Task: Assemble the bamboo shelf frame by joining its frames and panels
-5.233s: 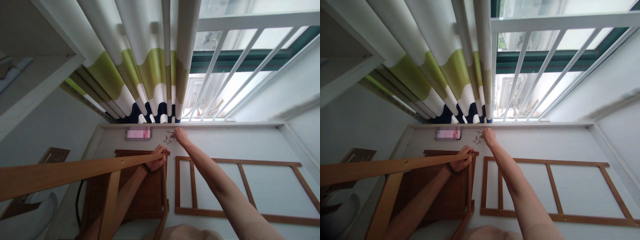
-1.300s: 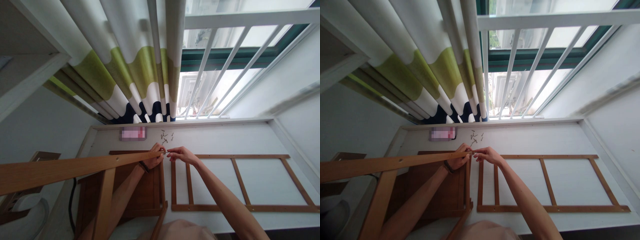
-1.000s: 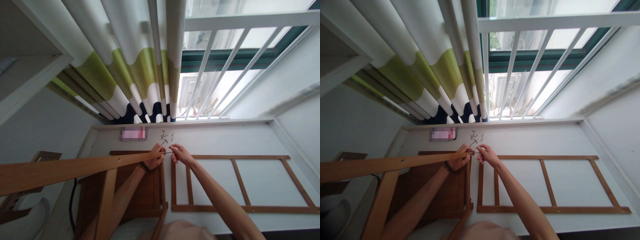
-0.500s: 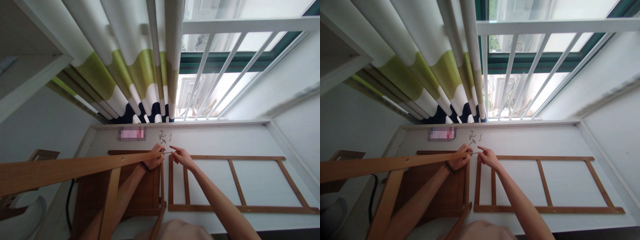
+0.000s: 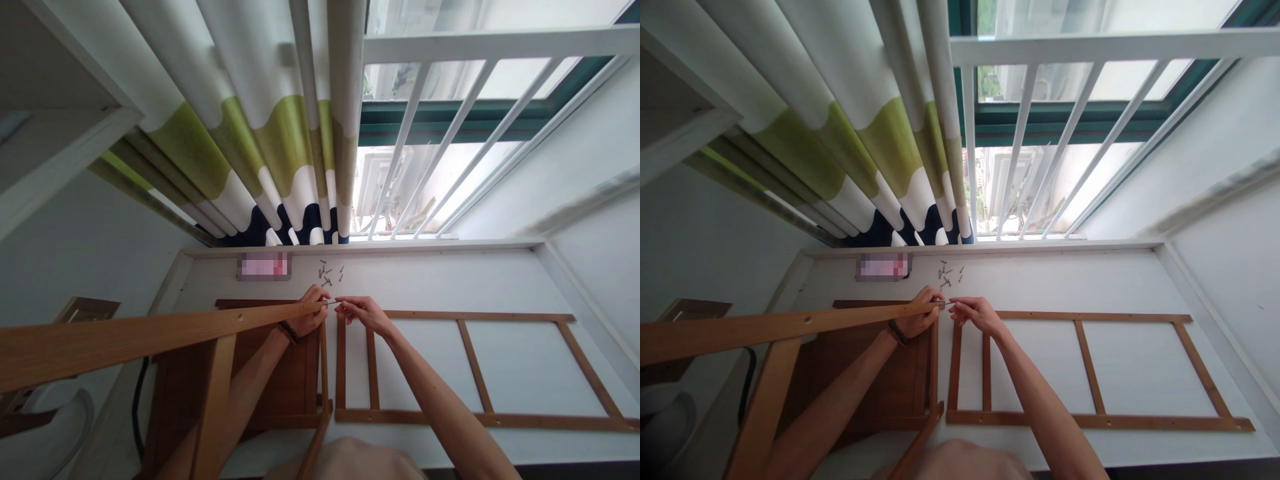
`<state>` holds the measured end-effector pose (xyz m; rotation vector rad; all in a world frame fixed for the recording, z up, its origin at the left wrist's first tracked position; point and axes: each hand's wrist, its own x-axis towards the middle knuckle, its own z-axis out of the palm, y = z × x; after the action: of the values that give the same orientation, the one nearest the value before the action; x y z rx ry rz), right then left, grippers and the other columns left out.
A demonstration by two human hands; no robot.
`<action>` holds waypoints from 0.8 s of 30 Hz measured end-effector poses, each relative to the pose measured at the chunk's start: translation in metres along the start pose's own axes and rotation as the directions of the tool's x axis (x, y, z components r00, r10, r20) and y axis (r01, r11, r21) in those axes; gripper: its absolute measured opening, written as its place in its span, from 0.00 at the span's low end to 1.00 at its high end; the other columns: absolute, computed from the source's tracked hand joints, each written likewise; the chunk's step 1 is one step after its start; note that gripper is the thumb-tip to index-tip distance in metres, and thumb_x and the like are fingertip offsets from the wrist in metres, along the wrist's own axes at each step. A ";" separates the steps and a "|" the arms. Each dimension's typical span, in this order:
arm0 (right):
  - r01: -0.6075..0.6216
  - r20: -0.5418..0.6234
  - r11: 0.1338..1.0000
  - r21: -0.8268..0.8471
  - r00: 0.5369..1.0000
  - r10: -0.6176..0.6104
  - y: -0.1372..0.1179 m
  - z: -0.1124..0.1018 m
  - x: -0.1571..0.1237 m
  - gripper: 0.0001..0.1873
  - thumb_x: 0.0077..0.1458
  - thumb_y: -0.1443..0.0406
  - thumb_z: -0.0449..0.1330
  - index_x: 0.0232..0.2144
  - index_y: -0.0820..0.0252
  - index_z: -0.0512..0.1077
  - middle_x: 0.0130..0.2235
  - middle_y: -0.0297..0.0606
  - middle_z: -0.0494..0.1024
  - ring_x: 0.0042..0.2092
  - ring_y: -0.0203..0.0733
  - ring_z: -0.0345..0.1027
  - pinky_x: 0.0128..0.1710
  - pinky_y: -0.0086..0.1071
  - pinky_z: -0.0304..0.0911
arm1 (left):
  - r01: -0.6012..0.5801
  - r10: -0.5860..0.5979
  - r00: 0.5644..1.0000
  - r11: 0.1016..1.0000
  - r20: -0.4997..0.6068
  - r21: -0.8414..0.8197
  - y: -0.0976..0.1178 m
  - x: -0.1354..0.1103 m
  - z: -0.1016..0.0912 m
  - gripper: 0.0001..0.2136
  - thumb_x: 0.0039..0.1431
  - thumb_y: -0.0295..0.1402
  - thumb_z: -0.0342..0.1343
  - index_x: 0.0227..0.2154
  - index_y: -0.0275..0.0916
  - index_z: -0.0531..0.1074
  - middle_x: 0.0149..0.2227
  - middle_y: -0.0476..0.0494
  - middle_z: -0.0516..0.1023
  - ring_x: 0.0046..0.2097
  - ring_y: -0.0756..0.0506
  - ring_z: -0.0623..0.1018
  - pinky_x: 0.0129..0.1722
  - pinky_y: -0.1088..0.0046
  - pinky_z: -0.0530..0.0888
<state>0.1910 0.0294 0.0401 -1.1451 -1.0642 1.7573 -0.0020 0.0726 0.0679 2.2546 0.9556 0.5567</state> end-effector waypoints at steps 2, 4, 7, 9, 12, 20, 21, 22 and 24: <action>0.049 -0.002 0.992 -0.115 0.999 -0.050 0.000 -0.002 0.002 0.22 0.49 0.54 0.56 0.43 0.60 0.72 0.36 0.41 0.74 0.29 0.33 0.69 0.28 0.30 0.67 | -0.003 0.003 1.000 1.000 -0.007 0.000 -0.001 0.000 0.000 0.10 0.50 0.21 0.43 0.35 0.38 0.62 0.35 0.46 0.64 0.36 0.49 0.67 0.39 0.70 0.68; 0.097 0.009 0.976 -0.197 0.995 -0.097 0.000 -0.005 0.002 0.20 0.50 0.55 0.56 0.42 0.57 0.73 0.39 0.40 0.70 0.26 0.30 0.68 0.27 0.30 0.67 | -0.006 0.006 1.000 1.000 -0.010 0.002 -0.002 0.000 0.000 0.10 0.50 0.22 0.44 0.35 0.38 0.62 0.34 0.46 0.64 0.36 0.49 0.67 0.39 0.70 0.68; 0.145 0.009 0.958 -0.247 0.989 -0.147 -0.003 -0.007 0.003 0.18 0.49 0.56 0.57 0.39 0.57 0.75 0.38 0.38 0.67 0.28 0.32 0.69 0.31 0.31 0.69 | -0.011 0.011 1.000 1.000 -0.011 -0.001 -0.003 0.000 0.001 0.09 0.50 0.22 0.44 0.35 0.38 0.62 0.34 0.46 0.64 0.36 0.49 0.67 0.39 0.70 0.68; 0.137 -0.039 0.963 -0.233 0.988 -0.150 -0.004 -0.004 0.003 0.17 0.48 0.56 0.58 0.37 0.59 0.75 0.33 0.36 0.68 0.30 0.34 0.71 0.34 0.32 0.69 | -0.021 0.021 1.000 1.000 -0.003 -0.011 -0.003 -0.001 0.001 0.10 0.50 0.21 0.44 0.35 0.38 0.62 0.34 0.46 0.64 0.36 0.49 0.67 0.39 0.70 0.68; 0.056 -0.170 0.996 -0.069 0.983 -0.067 -0.003 0.003 0.004 0.21 0.44 0.56 0.61 0.40 0.60 0.72 0.26 0.33 0.71 0.28 0.37 0.71 0.31 0.34 0.69 | -0.033 0.033 0.999 0.999 0.010 -0.022 -0.003 -0.001 0.002 0.10 0.50 0.21 0.43 0.35 0.38 0.62 0.35 0.46 0.63 0.37 0.49 0.67 0.39 0.70 0.68; 0.007 -0.265 0.977 0.214 0.963 0.051 0.009 0.010 0.002 0.20 0.37 0.58 0.66 0.33 0.65 0.73 0.31 0.43 0.78 0.35 0.44 0.74 0.40 0.39 0.68 | -0.026 0.026 1.000 1.000 -0.005 -0.008 -0.007 -0.003 0.001 0.09 0.50 0.21 0.44 0.35 0.38 0.62 0.35 0.46 0.64 0.37 0.49 0.67 0.39 0.70 0.68; 0.022 -0.243 0.974 0.224 0.969 0.034 0.010 0.010 0.001 0.22 0.37 0.59 0.66 0.37 0.64 0.73 0.35 0.43 0.78 0.38 0.44 0.73 0.43 0.40 0.67 | -0.032 0.032 0.999 0.999 -0.006 -0.002 -0.007 -0.003 0.000 0.09 0.51 0.21 0.44 0.34 0.38 0.62 0.35 0.46 0.64 0.37 0.49 0.67 0.39 0.70 0.68; 0.037 -0.224 0.973 0.227 0.975 0.015 0.011 0.010 -0.001 0.24 0.37 0.61 0.67 0.39 0.63 0.72 0.37 0.43 0.78 0.40 0.45 0.72 0.45 0.41 0.66 | -0.039 0.039 0.999 0.999 -0.005 0.004 -0.008 -0.003 0.000 0.09 0.51 0.22 0.44 0.34 0.38 0.63 0.35 0.46 0.65 0.37 0.49 0.67 0.40 0.69 0.68; 0.068 -0.214 0.974 0.214 0.977 -0.021 0.013 0.010 -0.002 0.26 0.37 0.62 0.67 0.42 0.60 0.71 0.39 0.41 0.78 0.42 0.44 0.72 0.47 0.41 0.64 | -0.054 0.054 0.999 0.999 -0.001 0.009 -0.008 -0.003 -0.001 0.09 0.51 0.22 0.43 0.35 0.38 0.63 0.35 0.45 0.65 0.38 0.48 0.67 0.41 0.69 0.68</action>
<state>0.1797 0.0207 0.0309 -1.1295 -0.7427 1.6314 -0.0083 0.0754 0.0630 2.2936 0.9016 0.5790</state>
